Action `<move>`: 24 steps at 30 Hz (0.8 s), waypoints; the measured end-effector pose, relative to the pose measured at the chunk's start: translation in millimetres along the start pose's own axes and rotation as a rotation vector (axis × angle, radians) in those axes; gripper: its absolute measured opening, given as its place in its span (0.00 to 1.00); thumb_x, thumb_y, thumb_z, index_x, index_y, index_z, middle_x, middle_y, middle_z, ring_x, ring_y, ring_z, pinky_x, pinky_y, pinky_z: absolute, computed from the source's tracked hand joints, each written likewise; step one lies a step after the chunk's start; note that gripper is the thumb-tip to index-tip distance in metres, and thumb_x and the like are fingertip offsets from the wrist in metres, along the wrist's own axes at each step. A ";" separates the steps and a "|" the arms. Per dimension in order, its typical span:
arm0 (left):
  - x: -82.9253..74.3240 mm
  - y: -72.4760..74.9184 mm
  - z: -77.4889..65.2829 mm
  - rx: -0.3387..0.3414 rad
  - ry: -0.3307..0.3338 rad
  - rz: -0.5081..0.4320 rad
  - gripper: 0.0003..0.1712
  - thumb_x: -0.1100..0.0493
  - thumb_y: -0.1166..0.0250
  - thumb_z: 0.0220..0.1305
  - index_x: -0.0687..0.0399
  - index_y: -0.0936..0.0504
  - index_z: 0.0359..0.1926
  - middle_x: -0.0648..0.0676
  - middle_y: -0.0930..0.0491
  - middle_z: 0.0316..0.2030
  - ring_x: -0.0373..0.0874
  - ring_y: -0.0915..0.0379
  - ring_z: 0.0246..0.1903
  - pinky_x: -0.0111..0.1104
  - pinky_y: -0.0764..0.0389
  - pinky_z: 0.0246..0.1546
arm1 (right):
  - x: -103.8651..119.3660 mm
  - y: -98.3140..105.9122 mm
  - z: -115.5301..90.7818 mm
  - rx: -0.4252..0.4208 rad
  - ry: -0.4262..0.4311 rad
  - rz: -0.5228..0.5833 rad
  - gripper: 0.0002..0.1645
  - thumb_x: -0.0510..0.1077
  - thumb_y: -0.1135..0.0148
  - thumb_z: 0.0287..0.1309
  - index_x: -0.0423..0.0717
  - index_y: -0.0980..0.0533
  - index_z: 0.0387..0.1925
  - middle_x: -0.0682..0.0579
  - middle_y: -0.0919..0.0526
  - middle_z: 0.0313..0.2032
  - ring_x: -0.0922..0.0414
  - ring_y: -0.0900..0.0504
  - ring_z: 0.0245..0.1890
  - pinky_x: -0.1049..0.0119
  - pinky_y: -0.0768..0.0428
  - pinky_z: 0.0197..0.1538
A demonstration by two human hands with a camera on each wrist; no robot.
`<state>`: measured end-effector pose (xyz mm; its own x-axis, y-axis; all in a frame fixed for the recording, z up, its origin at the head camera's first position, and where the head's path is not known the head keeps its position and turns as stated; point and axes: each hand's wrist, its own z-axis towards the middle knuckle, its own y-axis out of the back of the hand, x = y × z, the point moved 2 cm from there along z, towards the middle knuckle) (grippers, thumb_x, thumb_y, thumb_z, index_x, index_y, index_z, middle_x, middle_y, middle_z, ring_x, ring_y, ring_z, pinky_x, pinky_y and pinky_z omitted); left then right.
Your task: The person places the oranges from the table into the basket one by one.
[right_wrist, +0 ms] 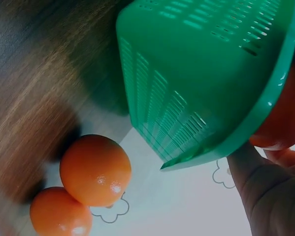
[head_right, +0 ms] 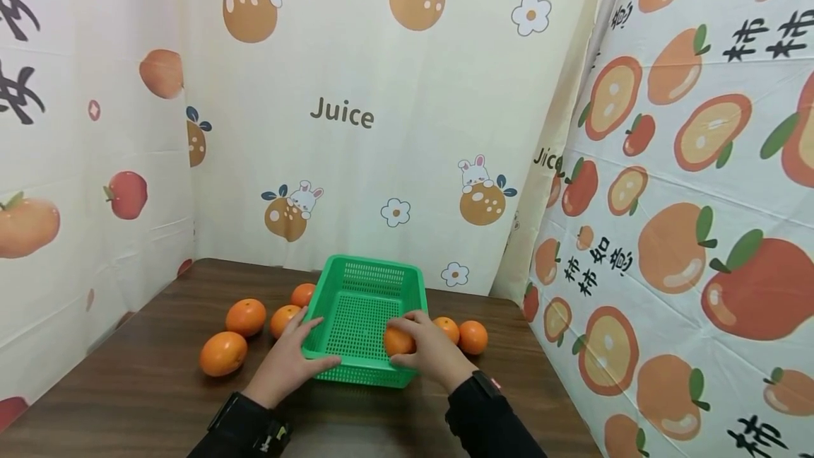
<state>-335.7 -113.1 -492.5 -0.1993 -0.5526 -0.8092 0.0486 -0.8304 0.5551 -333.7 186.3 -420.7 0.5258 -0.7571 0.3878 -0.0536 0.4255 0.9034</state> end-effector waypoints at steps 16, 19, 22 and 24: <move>2.7 -1.9 -2.3 0.017 0.000 -0.018 0.62 0.22 0.23 0.50 0.50 0.29 0.78 0.64 0.52 0.85 0.69 0.45 0.80 0.66 0.27 0.67 | -4.4 -13.6 11.1 -0.002 0.009 -0.063 0.34 0.53 0.25 0.66 0.61 0.24 0.71 0.51 0.26 0.64 0.56 0.20 0.53 0.56 0.15 0.58; 3.1 -2.8 -1.3 0.016 -0.001 -0.025 0.63 0.22 0.23 0.49 0.50 0.29 0.78 0.63 0.52 0.85 0.69 0.45 0.80 0.66 0.27 0.68 | -4.4 -14.5 12.5 0.000 0.002 -0.062 0.33 0.53 0.25 0.66 0.62 0.24 0.71 0.51 0.26 0.64 0.56 0.20 0.53 0.56 0.14 0.57; 3.5 -2.8 0.5 0.010 -0.003 -0.020 0.63 0.21 0.23 0.48 0.49 0.29 0.78 0.62 0.52 0.85 0.68 0.45 0.80 0.66 0.27 0.68 | -2.6 -12.8 14.3 0.013 -0.001 -0.070 0.34 0.55 0.26 0.67 0.62 0.24 0.71 0.51 0.26 0.63 0.56 0.20 0.51 0.57 0.14 0.57; 3.2 -2.4 1.8 0.010 -0.005 -0.020 0.63 0.21 0.23 0.48 0.49 0.29 0.78 0.62 0.52 0.85 0.68 0.45 0.80 0.65 0.27 0.68 | -0.9 -11.1 16.0 0.023 0.002 -0.089 0.34 0.56 0.27 0.67 0.61 0.24 0.72 0.51 0.25 0.63 0.57 0.20 0.51 0.58 0.14 0.57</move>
<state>-338.2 -112.8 -496.0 -0.2047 -0.5360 -0.8190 0.0350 -0.8402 0.5411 -347.2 174.3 -428.1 0.5307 -0.7904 0.3059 -0.0264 0.3454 0.9381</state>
